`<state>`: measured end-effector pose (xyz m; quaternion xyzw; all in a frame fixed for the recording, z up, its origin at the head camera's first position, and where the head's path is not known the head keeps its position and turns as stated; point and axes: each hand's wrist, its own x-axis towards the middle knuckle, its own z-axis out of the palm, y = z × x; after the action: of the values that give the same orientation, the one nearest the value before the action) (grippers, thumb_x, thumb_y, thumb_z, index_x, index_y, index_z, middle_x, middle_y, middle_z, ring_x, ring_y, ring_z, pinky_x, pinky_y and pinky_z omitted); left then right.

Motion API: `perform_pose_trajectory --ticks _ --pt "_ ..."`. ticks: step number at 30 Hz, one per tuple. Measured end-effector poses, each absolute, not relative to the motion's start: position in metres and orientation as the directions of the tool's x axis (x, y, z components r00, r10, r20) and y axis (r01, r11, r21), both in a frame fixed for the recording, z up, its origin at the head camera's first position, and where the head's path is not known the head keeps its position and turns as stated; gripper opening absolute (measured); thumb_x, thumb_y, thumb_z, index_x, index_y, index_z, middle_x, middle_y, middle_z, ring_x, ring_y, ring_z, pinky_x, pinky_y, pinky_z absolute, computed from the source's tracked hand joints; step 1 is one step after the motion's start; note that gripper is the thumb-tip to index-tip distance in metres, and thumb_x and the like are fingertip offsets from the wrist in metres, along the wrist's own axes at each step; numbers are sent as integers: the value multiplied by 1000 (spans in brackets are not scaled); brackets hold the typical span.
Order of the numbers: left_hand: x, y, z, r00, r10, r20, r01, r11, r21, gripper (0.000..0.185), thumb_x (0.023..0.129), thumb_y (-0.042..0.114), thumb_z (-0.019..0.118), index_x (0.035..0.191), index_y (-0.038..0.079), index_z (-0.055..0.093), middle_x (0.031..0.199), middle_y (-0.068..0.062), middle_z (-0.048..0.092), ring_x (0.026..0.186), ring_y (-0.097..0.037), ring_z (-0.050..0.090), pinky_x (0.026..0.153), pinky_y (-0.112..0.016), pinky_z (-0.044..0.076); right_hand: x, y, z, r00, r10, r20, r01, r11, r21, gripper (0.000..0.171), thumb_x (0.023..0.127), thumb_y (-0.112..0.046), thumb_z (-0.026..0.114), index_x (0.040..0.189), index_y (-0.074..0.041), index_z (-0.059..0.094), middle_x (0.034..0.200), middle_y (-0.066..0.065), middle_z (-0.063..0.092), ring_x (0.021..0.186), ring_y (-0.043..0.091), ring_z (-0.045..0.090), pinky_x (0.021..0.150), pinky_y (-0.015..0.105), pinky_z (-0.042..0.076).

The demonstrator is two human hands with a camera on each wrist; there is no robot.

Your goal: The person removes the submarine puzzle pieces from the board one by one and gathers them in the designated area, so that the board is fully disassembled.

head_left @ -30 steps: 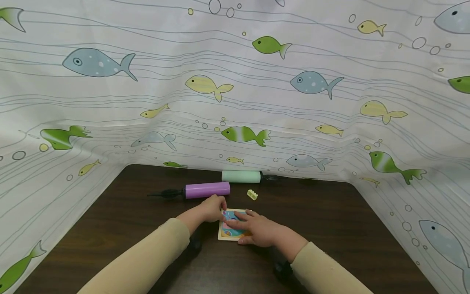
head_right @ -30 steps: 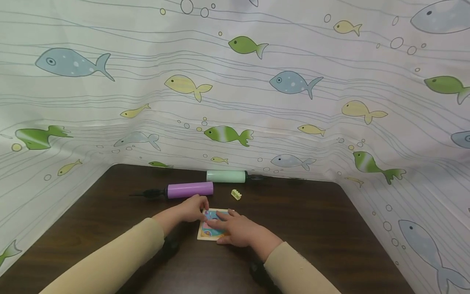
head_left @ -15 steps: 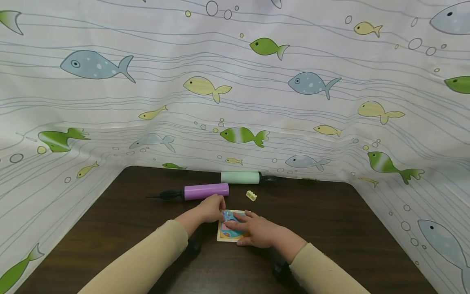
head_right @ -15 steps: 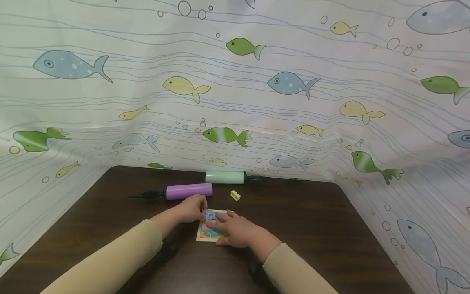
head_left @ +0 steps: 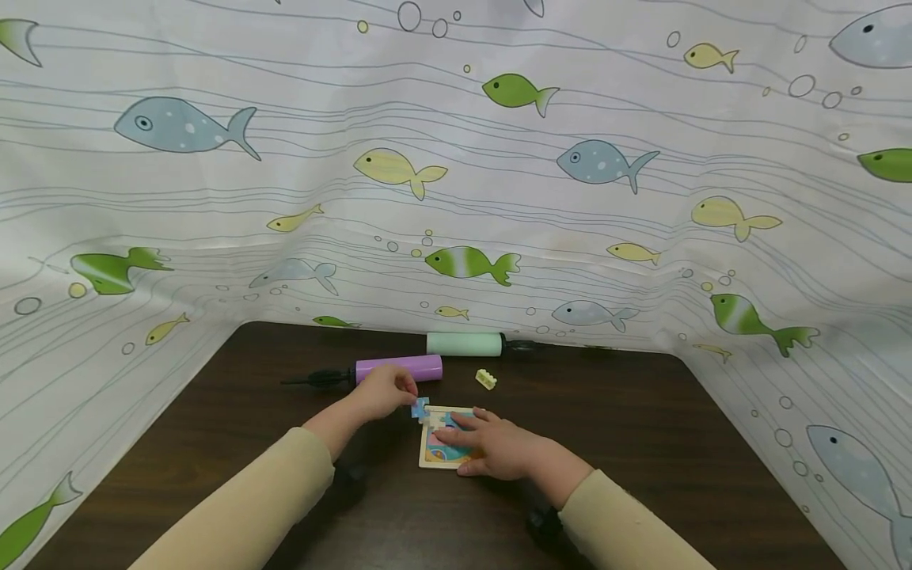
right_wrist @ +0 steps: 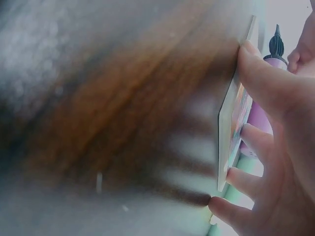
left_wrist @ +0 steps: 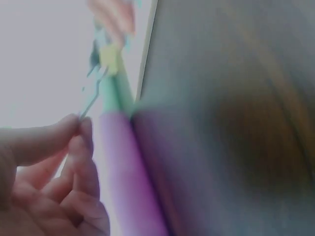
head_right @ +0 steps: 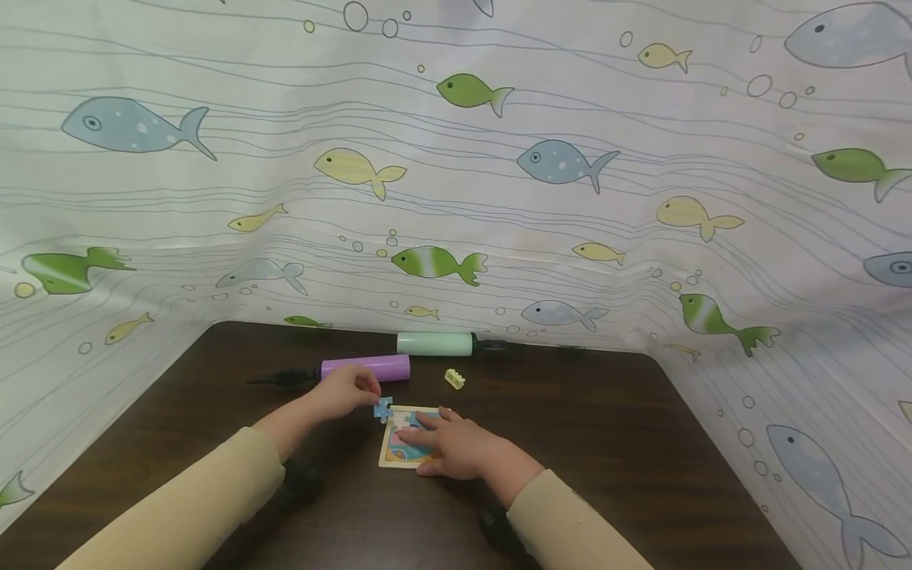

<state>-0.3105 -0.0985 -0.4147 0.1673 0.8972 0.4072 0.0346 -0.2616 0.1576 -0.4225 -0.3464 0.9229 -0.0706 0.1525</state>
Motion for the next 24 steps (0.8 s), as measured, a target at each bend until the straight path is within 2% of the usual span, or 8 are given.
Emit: perform_pose_trajectory --ticks 5,13,17,24 --pt "-301 -149 -405 -937 343 65 284 642 712 4 85 4 74 82 5 71 78 1 65 74 -18 55 67 -36 47 -262 156 -422 -713 -660 -237 -615 751 -241 65 93 -52 60 151 -49 30 161 -4 23 145 39 17 106 63 27" --pt "-283 -227 -403 -964 266 -7 184 686 704 4 88 2 69 85 1 72 84 -4 66 77 -21 58 71 -43 52 -261 157 -421 -708 -664 -240 -615 747 -252 65 94 -49 61 151 -47 31 161 -4 23 146 38 16 107 62 26" --pt "-278 -249 -408 -969 243 -45 144 704 696 6 87 -2 69 82 1 71 81 -4 65 76 -21 59 70 -43 52 -261 157 -421 -707 -665 -240 -617 746 -252 65 94 -49 61 152 -47 31 161 -4 23 146 39 17 107 63 26" --pt "-276 -263 -418 -972 230 -38 139 702 699 6 84 -4 68 81 0 71 76 -3 64 73 -20 58 66 -38 51 -261 156 -421 -707 -662 -248 -611 749 -257 65 94 -49 61 151 -48 31 162 -4 22 146 38 16 107 63 26"
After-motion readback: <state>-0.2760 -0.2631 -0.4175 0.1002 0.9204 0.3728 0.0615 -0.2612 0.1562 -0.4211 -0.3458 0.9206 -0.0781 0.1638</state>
